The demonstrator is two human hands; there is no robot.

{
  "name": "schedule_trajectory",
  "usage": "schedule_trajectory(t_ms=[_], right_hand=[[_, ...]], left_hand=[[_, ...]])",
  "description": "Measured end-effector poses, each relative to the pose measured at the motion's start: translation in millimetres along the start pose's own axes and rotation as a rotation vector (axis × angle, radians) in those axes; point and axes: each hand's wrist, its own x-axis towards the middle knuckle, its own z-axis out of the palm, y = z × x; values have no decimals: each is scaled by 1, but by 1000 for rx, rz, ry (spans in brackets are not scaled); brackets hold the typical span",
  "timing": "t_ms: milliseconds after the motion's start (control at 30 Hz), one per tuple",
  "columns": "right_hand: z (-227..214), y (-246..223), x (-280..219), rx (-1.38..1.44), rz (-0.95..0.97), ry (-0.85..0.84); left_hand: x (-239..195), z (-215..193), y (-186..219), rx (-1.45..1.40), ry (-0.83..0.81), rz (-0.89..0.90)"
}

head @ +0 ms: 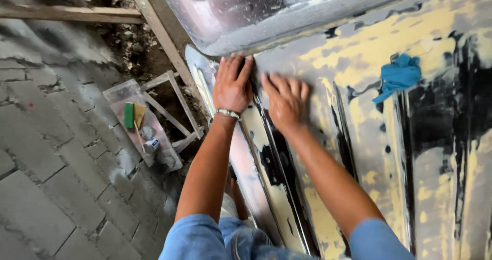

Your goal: Wet sanding the surface of a vehicle body part to smooth it before painting.

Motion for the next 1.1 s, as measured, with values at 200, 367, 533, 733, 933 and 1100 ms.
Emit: schedule_trajectory(t_ms=[200,367,533,733,933,1100], right_hand=[[-6,-7,-33,-1,65,-2],[-2,-9,1,18,66,-9],[-5,-12,-14,2,92,36],[-1,-13,6,31,115,31],[6,-7,-14,97,171,72],[7,-15,9,154,191,164]], left_hand=[[2,-2,11,8,0,31],[-3,5,4,24,-11,19],[3,8,0,40,8,0],[-10,10,5,37,-45,-8],[2,14,-2,44,18,6],[-3,10,4,6,-15,0]])
